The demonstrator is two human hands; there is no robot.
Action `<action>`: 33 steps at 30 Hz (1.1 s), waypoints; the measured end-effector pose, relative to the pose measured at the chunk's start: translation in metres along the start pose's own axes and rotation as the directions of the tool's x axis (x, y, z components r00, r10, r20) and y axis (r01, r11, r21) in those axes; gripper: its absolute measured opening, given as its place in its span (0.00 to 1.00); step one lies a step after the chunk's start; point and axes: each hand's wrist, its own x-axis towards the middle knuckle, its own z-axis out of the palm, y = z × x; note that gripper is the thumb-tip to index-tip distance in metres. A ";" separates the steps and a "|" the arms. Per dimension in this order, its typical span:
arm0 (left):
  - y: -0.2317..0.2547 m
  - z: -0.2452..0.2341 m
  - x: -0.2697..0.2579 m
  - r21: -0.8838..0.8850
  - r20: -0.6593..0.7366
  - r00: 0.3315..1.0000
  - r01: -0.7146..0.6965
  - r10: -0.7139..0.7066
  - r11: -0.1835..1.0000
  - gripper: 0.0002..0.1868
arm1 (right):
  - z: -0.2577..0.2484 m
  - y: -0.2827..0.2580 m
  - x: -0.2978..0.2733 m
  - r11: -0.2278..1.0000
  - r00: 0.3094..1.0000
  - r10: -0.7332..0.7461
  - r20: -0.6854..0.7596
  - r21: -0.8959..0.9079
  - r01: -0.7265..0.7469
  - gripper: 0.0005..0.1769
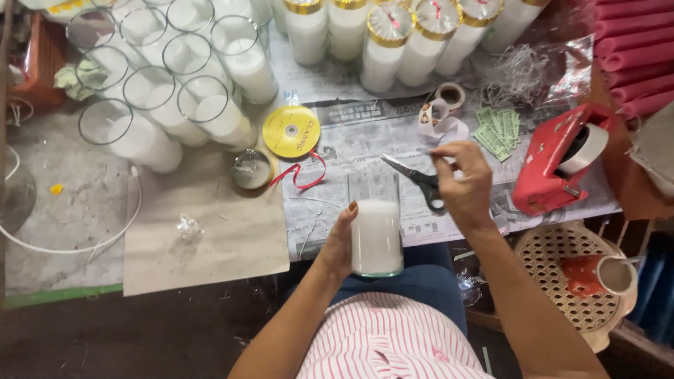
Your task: The person is sealing glass candles with gold lids, trimming excess material with scissors, and applying labels to the jars.
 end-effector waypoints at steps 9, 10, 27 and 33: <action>0.011 0.002 0.006 -0.333 -0.017 1.000 -0.023 0.018 0.943 0.34 | 0.004 -0.047 -0.042 0.654 0.779 0.569 0.264 0.430 -0.623 0.04; 0.007 -0.002 0.008 -0.353 -0.029 0.999 -0.027 0.018 0.935 0.34 | 0.006 -0.055 -0.049 0.696 0.790 0.511 0.339 0.377 -0.611 0.05; 0.045 -0.024 0.020 -0.178 0.019 0.989 -0.141 0.147 0.974 0.33 | -0.019 -0.033 -0.035 0.643 0.762 0.402 0.508 0.436 -0.630 0.06; 0.042 -0.030 0.026 0.349 0.137 0.875 -0.481 0.464 0.804 0.45 | -0.015 -0.012 -0.034 0.542 0.747 0.548 0.377 0.521 -0.660 0.07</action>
